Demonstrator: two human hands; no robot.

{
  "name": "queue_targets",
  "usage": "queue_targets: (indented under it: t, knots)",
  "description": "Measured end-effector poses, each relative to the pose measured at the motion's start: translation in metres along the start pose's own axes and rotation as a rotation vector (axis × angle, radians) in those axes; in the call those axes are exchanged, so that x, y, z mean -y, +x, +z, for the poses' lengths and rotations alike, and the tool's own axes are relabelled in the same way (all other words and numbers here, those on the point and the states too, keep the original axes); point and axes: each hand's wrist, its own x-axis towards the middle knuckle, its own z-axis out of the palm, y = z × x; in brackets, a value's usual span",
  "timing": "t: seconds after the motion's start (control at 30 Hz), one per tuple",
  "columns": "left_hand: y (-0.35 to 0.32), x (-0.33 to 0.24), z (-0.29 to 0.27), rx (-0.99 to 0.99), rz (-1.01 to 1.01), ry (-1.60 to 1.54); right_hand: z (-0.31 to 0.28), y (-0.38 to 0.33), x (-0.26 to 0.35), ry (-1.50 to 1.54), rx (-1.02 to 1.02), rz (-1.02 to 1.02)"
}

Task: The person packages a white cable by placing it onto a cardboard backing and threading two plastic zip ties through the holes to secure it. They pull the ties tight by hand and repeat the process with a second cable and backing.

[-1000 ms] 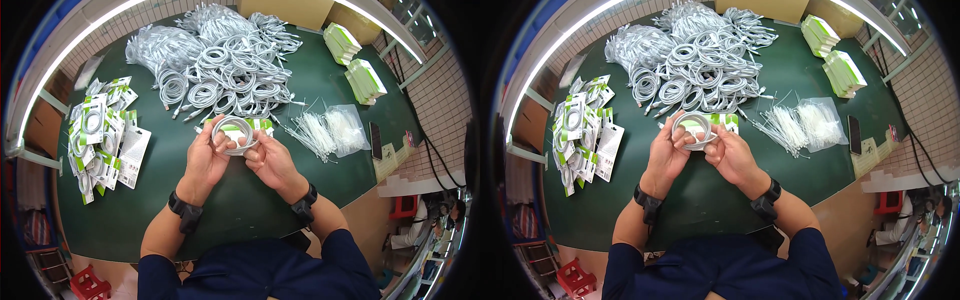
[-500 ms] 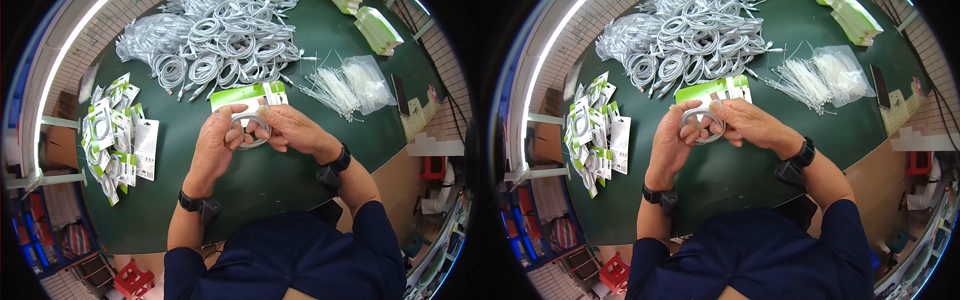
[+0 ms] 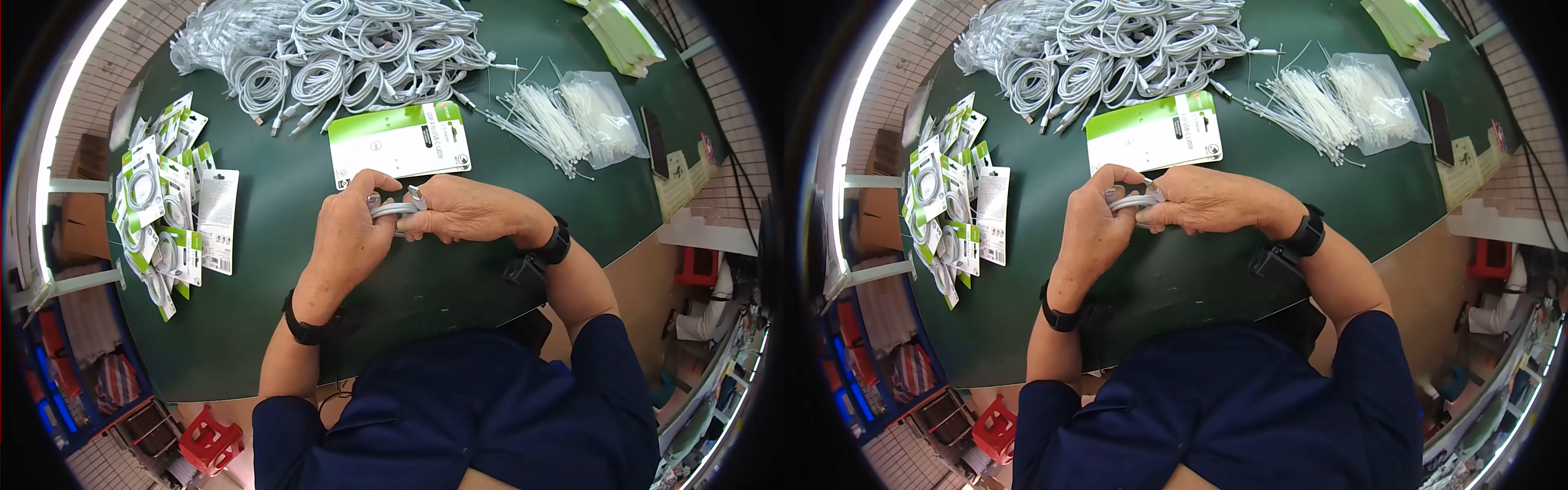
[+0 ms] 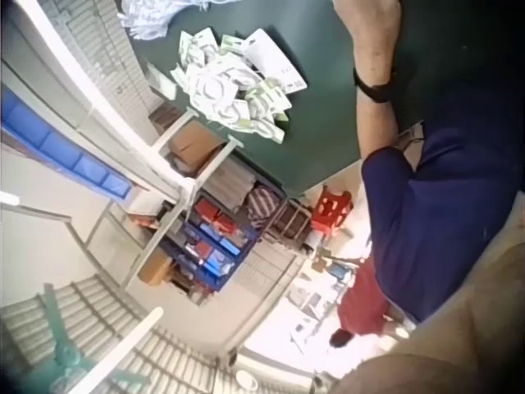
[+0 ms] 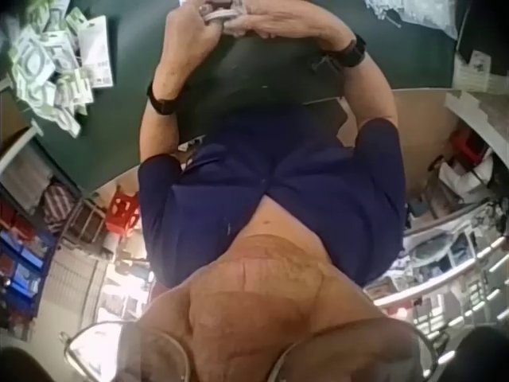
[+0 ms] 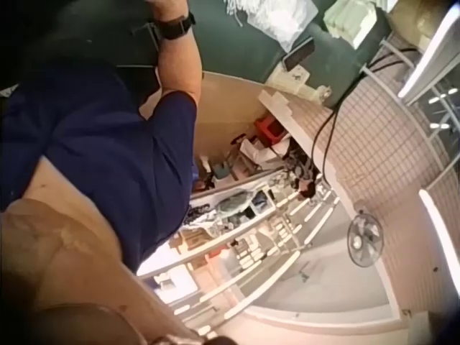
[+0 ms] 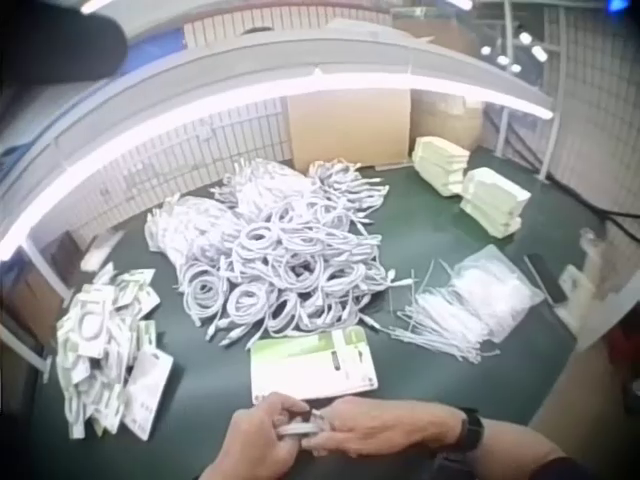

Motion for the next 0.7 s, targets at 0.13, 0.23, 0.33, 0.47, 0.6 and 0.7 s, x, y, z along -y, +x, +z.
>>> queue_targets:
  t: [0.13, 0.23, 0.33, 0.47, 0.6, 0.7]
  knots:
    - [-0.007, 0.015, 0.000, -0.037, 0.136, 0.084, 0.006, 0.003, 0.011, -0.065, -0.002, 0.043]
    - [-0.004, 0.012, -0.009, 0.037, -0.026, -0.258, 0.010, 0.003, 0.024, -0.092, -0.046, 0.097]
    - [-0.004, -0.004, -0.018, -0.005, -0.022, -0.190, 0.017, -0.007, 0.030, -0.012, -0.128, 0.043]
    - [0.003, -0.020, -0.022, -0.067, 0.001, -0.105, 0.017, -0.009, 0.025, 0.043, -0.191, -0.085]
    - [0.007, -0.023, -0.010, -0.110, -0.014, -0.151, 0.012, -0.015, 0.021, 0.071, -0.208, -0.077]
    - [0.011, -0.033, -0.010, -0.109, -0.016, -0.277, 0.004, -0.021, 0.026, 0.080, -0.266, -0.116]
